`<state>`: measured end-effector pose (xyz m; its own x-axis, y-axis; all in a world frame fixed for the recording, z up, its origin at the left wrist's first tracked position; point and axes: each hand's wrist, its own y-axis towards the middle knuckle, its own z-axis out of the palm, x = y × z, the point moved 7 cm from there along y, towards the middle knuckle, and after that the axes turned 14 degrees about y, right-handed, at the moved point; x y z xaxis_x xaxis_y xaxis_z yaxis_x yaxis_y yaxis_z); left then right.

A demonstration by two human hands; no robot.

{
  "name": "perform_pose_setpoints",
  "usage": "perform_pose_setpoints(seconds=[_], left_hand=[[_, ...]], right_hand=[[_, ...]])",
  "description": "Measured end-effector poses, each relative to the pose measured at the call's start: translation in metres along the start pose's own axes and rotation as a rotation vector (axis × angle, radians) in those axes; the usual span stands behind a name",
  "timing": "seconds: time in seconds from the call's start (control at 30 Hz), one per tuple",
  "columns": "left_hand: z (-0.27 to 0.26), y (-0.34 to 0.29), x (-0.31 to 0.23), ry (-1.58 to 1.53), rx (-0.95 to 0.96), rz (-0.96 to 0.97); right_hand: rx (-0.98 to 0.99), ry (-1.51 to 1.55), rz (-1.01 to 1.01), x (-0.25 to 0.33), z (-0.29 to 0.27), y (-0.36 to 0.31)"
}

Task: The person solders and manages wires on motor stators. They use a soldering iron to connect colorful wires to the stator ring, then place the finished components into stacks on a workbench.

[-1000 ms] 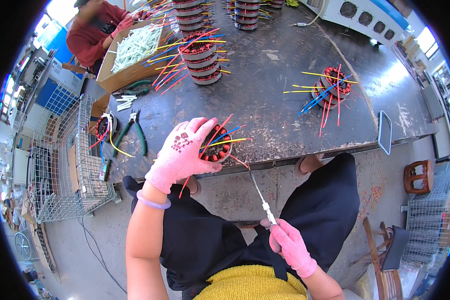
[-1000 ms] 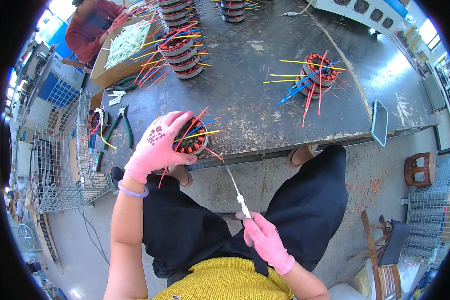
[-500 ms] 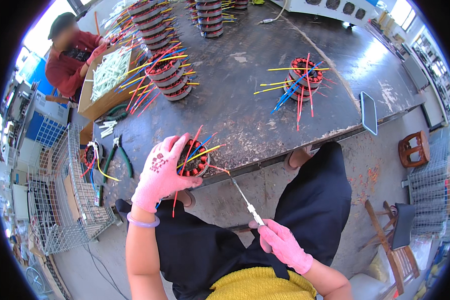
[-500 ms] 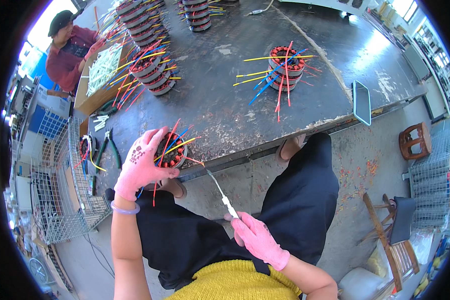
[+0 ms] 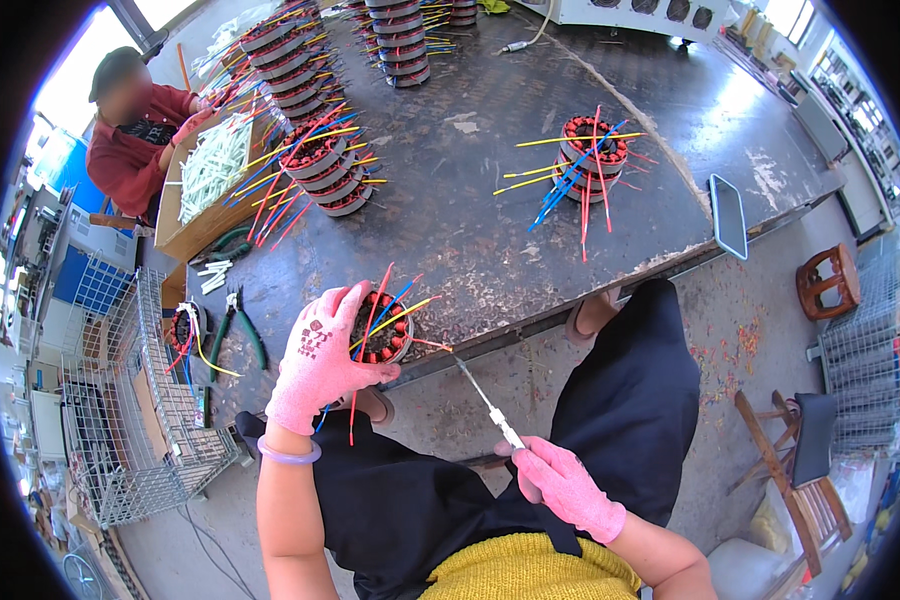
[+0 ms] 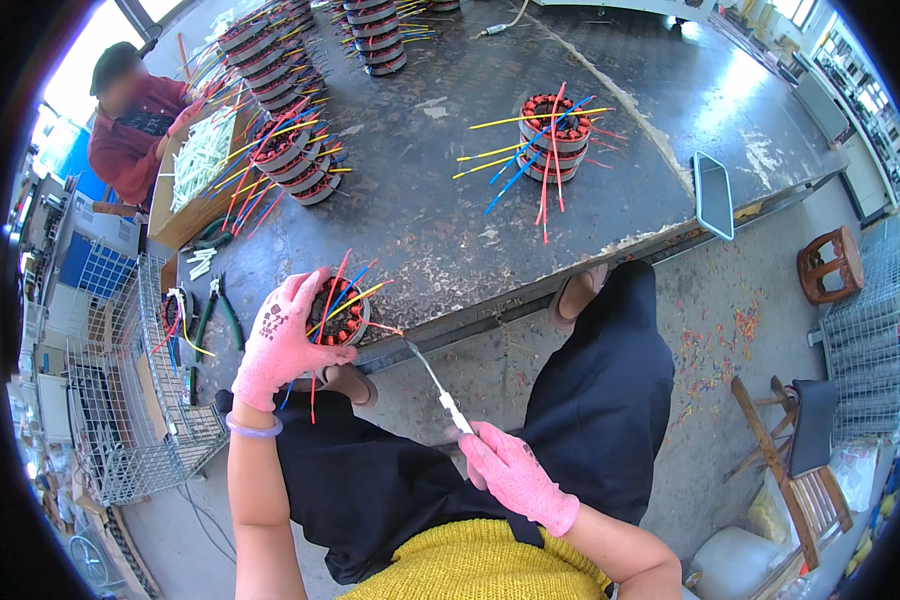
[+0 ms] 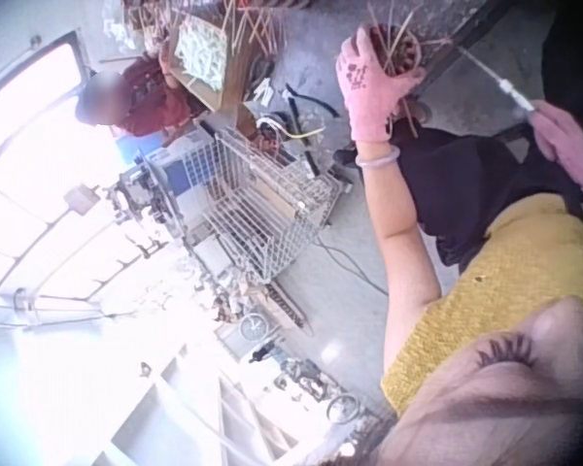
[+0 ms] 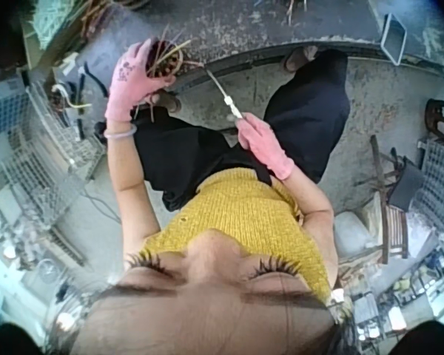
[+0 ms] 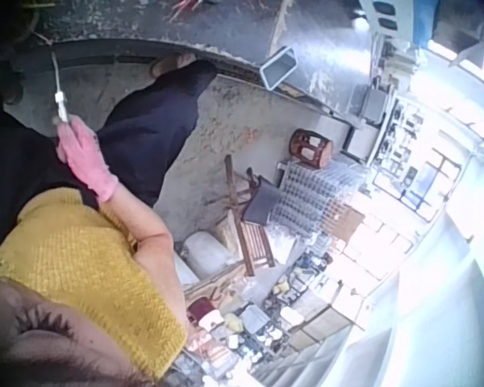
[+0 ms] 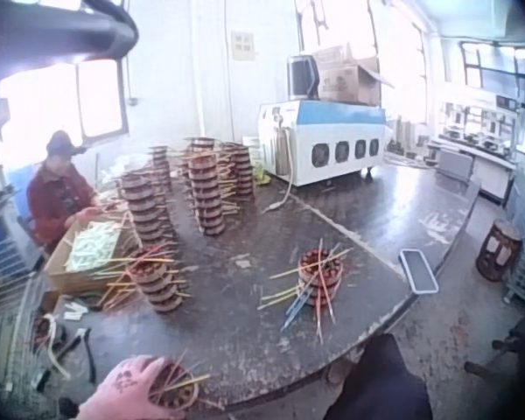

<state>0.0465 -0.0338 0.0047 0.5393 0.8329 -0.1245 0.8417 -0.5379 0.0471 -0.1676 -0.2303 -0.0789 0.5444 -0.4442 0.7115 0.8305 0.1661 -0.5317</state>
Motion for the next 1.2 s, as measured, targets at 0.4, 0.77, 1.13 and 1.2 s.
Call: perform_pose_setpoints(seconds=[0.4, 0.77, 1.13, 1.2], left_hand=[[-0.0018, -0.0004, -0.0004, -0.002, -0.009, 0.006], [0.0011, -0.0015, -0.0004, 0.030, -0.023, 0.018], [-0.0040, -0.0018, -0.0047, 0.030, -0.034, 0.020], [-0.0040, -0.0015, -0.0045, 0.028, -0.038, 0.020]], right_hand=[[0.052, -0.082, -0.094, 0.0027, 0.0015, 0.0012], [0.002, 0.027, -0.004, 0.0003, 0.0021, 0.0009], [0.002, -0.021, -0.049, 0.0079, 0.0039, -0.0020], [-0.009, 0.007, -0.047, 0.0082, 0.0053, -0.0012]])
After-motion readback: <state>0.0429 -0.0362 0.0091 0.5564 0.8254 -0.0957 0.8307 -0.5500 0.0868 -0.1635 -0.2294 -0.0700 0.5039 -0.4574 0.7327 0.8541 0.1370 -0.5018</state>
